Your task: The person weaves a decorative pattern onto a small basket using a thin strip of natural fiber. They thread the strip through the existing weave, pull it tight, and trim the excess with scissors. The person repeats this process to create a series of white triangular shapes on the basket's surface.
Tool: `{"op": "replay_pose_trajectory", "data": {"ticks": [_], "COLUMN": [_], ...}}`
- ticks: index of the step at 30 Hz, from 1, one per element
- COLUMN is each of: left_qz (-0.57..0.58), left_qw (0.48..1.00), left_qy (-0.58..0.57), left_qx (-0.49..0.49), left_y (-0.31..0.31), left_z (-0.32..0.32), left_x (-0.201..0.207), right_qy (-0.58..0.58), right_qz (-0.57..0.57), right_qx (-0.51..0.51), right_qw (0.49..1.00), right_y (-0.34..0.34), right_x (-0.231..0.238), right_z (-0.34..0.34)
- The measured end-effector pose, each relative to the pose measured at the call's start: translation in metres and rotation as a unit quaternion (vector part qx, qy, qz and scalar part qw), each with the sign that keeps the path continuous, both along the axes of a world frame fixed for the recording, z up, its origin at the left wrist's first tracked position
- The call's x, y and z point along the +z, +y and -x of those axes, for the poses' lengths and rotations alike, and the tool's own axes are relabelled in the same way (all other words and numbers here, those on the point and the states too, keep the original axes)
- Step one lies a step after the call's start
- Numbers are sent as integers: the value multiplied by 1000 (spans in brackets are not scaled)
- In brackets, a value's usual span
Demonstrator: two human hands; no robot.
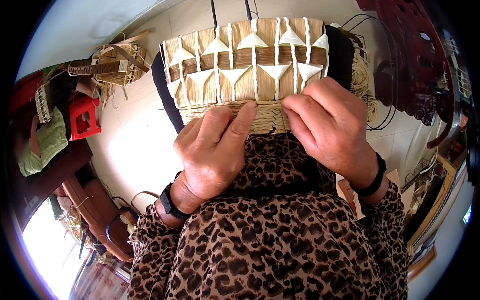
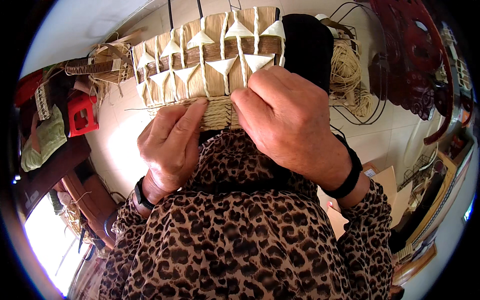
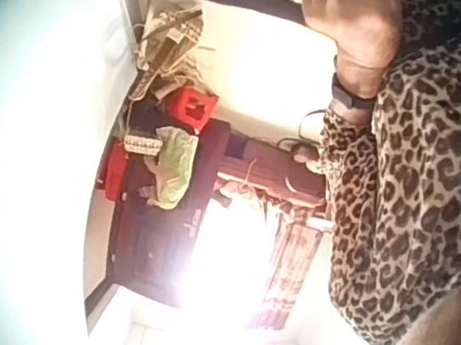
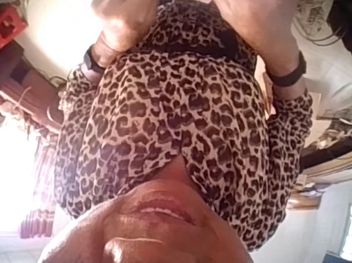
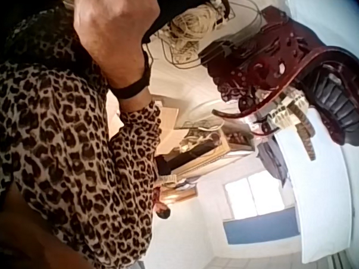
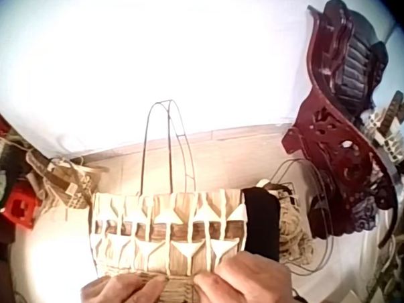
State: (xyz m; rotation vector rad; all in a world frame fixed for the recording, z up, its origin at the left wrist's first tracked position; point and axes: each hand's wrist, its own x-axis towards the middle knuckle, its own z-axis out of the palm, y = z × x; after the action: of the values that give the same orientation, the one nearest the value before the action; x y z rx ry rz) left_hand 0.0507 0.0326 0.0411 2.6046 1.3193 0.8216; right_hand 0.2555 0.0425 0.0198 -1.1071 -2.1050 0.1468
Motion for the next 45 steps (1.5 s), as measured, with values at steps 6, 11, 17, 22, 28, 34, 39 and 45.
{"op": "replay_pose_trajectory", "data": {"ticks": [6, 11, 17, 22, 28, 34, 39, 45], "left_qz": [55, 82, 61, 36, 52, 63, -10, 45], "left_qw": [998, 996, 998, 998, 998, 997, 997, 997], "left_qy": [28, 31, -26, -50, -17, -30, -53, -54], "left_qx": [-1, -3, 6, -29, -43, -45, -61, -21], "left_y": [1, 4, 6, 7, 7, 5, 11, 12], "left_z": [-1, -3, -6, -14, -18, -25, -30, -27], "left_x": [6, 7, 4, -2, 2, 0, -10, -5], "right_qy": [-13, -3, -6, 8, -4, -42, -18, 13], "right_qz": [43, 11, 13, -2, 1, 31, 35, 27], "right_qx": [14, 15, 20, 22, 18, 26, 15, 35], "right_qw": [999, 1000, 1000, 1000, 1000, 998, 999, 999], "right_y": [-2, 3, 4, 6, 5, 2, 4, 7], "right_x": [2, 0, 2, 0, 4, 10, 4, -3], "right_z": [-3, 0, -2, -1, -3, -8, -6, -3]}}
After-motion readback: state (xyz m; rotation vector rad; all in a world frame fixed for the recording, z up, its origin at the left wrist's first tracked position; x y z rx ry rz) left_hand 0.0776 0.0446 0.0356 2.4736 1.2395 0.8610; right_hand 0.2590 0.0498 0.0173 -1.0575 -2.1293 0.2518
